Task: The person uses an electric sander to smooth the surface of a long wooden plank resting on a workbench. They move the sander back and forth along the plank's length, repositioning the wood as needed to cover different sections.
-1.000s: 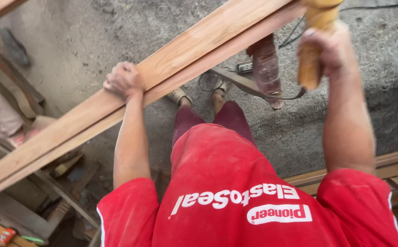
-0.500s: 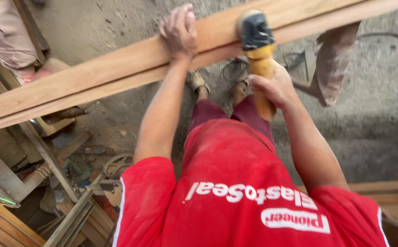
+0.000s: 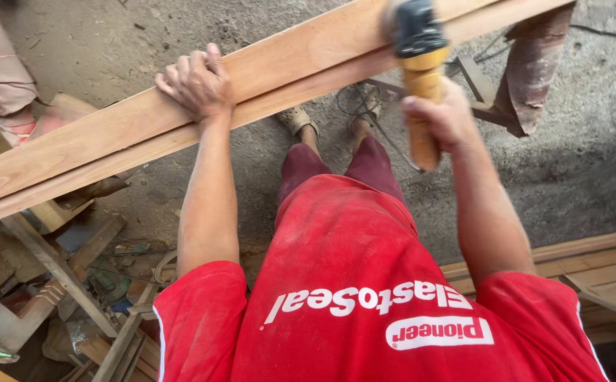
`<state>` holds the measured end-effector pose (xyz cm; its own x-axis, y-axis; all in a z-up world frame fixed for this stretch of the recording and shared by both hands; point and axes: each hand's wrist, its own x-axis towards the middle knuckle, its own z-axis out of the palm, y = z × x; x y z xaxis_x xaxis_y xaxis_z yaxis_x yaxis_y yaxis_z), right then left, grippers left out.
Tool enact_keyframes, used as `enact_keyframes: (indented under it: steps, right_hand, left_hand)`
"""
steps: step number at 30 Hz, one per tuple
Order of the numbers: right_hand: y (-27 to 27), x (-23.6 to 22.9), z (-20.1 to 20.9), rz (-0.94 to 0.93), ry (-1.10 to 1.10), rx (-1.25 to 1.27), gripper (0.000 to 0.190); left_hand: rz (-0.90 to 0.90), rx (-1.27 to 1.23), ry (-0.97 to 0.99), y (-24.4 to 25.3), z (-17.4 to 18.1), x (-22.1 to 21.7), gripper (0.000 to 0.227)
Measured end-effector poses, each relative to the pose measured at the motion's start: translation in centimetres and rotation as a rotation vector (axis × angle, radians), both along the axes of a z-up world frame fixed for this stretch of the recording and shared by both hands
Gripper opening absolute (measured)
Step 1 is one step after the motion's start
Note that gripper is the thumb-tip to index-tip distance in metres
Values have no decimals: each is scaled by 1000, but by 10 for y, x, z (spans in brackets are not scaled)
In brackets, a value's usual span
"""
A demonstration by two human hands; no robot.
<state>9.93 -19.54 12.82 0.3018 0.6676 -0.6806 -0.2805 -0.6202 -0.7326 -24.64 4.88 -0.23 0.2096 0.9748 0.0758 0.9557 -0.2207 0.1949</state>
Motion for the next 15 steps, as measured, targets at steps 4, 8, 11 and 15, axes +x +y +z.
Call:
enact_keyframes:
  steps: [4,8,11,15]
  right_hand:
    - [-14,33,6,-163,-33,55,42]
    - [3,25,0,-241,-11,7,44]
    - [26,-11,-7,-73,-50,-24,42]
    - [43,-58,-7,35,24,-25,43]
  left_hand:
    - [-9,-20,-15,1,9,6,47]
    - [-16,-10,4,3,14,3,45]
    - [-5,-14,8,2,11,5,44]
    - [-11,6,7,2,10,5,43]
